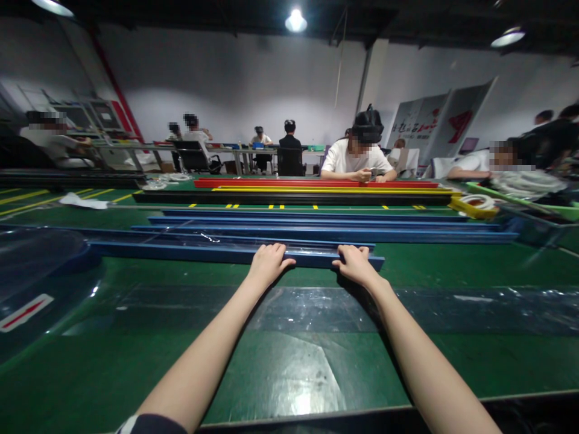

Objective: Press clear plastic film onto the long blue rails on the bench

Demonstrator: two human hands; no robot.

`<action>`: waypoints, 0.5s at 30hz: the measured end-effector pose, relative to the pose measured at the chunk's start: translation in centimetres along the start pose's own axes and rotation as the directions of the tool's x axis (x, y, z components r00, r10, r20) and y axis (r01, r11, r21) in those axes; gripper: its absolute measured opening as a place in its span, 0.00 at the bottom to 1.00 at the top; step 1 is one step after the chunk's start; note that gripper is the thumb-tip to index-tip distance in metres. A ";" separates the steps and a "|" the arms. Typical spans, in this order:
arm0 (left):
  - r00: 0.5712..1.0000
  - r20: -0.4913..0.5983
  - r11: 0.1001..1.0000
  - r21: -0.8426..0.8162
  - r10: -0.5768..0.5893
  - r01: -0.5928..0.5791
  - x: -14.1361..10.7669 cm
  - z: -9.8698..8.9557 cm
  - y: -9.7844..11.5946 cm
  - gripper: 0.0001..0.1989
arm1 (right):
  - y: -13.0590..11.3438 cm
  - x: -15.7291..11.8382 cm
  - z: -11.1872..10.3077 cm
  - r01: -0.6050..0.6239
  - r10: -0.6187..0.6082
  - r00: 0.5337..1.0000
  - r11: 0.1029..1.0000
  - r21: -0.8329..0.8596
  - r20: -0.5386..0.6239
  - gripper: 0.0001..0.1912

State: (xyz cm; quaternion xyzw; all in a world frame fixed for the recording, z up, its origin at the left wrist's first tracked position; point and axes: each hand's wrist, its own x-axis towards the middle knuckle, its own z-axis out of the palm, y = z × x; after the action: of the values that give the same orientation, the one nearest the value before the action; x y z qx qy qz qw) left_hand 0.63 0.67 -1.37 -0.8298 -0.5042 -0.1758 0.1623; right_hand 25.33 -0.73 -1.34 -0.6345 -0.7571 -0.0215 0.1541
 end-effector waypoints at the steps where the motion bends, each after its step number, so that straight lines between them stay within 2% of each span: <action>1: 1.000 0.002 1.000 0.007 0.000 0.000 0.0 0.0 0.0 0.18 | 0.0 0.0 0.0 0.000 0.000 1.000 1.000 -0.001 0.000 0.05; 15: 0.999 0.025 0.999 0.034 -0.040 0.039 0.2 0.0 -0.1 0.20 | 0.1 0.0 0.1 -0.004 0.004 1.000 1.000 -0.015 0.003 0.05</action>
State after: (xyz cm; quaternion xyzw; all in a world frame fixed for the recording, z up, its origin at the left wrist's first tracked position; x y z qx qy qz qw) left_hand 0.59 0.86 -1.30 -0.8190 -0.5255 -0.1598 0.1661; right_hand 25.38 -0.64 -1.47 -0.6372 -0.7559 -0.0260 0.1483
